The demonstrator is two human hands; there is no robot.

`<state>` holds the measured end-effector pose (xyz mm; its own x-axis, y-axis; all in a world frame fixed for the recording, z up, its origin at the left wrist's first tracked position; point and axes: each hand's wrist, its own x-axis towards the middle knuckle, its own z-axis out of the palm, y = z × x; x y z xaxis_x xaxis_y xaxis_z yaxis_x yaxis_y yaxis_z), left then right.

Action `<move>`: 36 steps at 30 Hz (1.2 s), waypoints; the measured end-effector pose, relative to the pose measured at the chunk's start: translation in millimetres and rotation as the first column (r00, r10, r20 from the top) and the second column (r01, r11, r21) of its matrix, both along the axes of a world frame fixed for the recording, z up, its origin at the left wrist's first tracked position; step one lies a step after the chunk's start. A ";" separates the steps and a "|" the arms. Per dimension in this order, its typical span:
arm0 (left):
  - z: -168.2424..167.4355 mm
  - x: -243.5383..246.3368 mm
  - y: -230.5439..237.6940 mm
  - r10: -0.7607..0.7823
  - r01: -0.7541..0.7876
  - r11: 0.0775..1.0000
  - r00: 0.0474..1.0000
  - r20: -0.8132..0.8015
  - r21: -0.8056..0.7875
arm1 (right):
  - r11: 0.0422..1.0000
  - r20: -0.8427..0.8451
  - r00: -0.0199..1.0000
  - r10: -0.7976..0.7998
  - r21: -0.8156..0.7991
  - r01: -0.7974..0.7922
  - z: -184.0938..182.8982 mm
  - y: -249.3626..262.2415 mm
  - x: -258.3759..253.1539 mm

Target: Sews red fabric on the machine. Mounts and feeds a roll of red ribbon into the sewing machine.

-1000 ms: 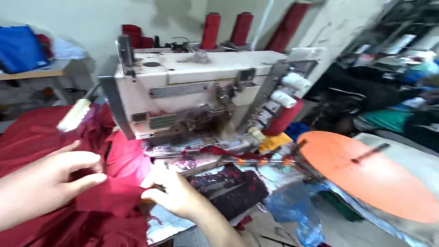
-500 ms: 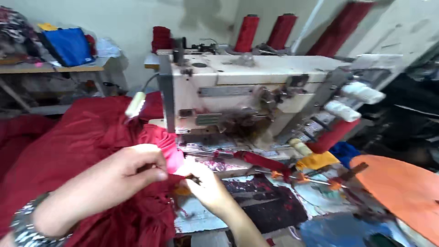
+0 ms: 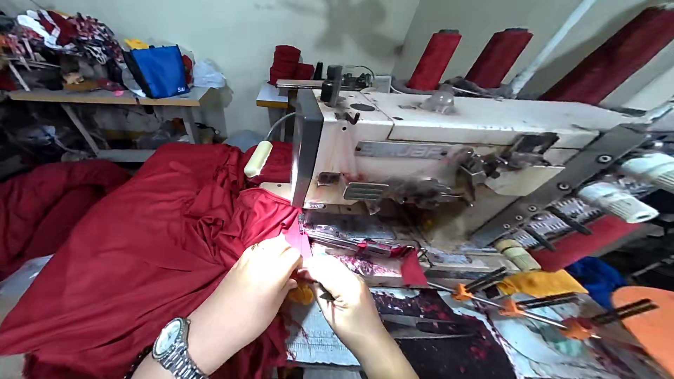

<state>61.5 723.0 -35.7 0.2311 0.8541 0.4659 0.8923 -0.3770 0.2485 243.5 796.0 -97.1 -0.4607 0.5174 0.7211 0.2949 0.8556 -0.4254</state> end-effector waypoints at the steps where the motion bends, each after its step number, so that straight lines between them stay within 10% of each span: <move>1: -6.9 -1.5 2.5 0.018 -0.016 0.998 0.999 -0.040 0.053 | 0.997 0.019 0.999 -0.037 0.063 0.036 -1.2 1.0 -1.3; 10: -33.7 -20.6 15.3 -0.035 0.067 0.964 0.991 -0.126 0.258 | 0.929 -0.177 0.982 0.067 -0.349 -0.126 15.9 7.4 12.8; 15: -31.9 -22.2 15.3 -0.037 0.077 0.967 0.985 -0.166 0.243 | 0.988 0.089 0.988 -0.128 -0.079 0.135 25.9 11.1 11.2; 25: -32.2 -19.8 12.9 -0.065 0.125 0.950 0.975 -0.211 0.286 | 0.936 0.252 0.956 -0.153 0.347 0.058 19.7 6.5 11.1; 36: -34.6 -24.3 15.0 -0.071 0.085 0.967 0.995 -0.066 0.242 | 0.953 0.331 0.944 -0.013 0.289 -0.089 33.7 26.4 9.2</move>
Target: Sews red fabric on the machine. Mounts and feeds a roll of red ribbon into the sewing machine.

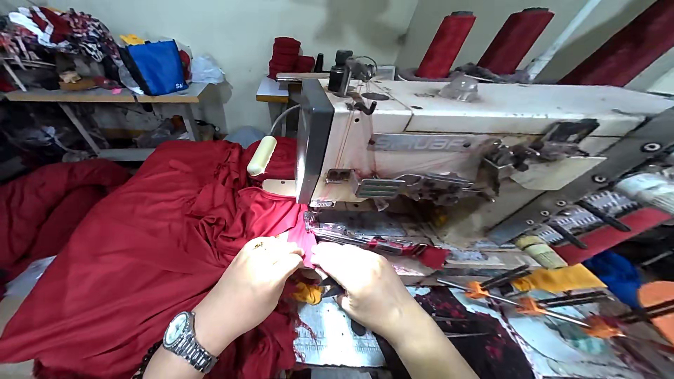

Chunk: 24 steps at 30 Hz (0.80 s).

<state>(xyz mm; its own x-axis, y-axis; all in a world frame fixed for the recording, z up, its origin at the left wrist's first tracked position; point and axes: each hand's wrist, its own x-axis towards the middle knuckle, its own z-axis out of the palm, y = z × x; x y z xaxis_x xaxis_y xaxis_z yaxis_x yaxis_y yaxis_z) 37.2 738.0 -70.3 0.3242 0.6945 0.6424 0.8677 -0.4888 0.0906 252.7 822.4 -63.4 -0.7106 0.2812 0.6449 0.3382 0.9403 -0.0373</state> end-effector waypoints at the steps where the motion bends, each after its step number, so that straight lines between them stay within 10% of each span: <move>1: 1.6 -0.7 0.1 -0.002 0.002 1.000 1.000 0.013 -0.018 | 1.000 0.004 1.000 0.000 -0.013 0.000 -0.1 -0.6 0.3; 14: -4.5 2.1 -0.4 -0.003 0.008 0.997 0.998 -0.061 0.082 | 0.994 -0.009 0.998 -0.055 0.093 0.056 -8.6 -9.0 4.4; 24: 22.5 -18.0 36.4 0.002 -0.004 0.977 1.000 -0.014 -0.215 | 0.914 0.213 0.898 -0.385 -0.046 0.403 15.0 -23.6 -18.3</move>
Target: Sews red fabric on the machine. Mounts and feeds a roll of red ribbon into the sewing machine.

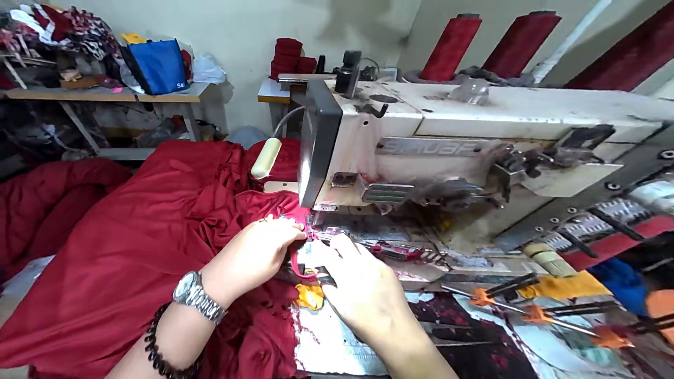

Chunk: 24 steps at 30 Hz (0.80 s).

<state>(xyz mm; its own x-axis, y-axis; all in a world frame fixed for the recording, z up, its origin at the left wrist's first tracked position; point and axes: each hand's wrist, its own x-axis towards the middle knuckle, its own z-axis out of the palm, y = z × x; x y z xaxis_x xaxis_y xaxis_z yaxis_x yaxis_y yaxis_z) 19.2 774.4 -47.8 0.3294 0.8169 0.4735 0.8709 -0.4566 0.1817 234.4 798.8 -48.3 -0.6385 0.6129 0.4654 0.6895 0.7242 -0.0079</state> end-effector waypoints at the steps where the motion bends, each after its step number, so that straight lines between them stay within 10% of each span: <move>1: 2.9 -3.0 6.6 -0.005 0.005 1.000 1.000 0.001 -0.011 | 1.000 -0.013 1.000 -0.018 0.009 0.019 0.5 -2.8 -0.8; 6: 8.6 -17.6 23.8 0.035 -0.031 0.995 0.999 0.036 -0.092 | 0.995 -0.160 0.986 -0.052 0.075 0.064 3.3 -23.6 10.8; 13: -4.2 -38.6 1.7 0.190 -0.180 0.981 0.965 0.183 -0.069 | 0.749 -0.103 0.984 -0.148 -0.661 0.043 28.1 -49.0 52.1; 24: -31.2 -45.0 -32.3 0.145 -0.147 0.989 0.943 0.301 -0.015 | 0.952 -0.003 1.000 -0.021 -0.306 0.019 -69.4 -46.3 65.9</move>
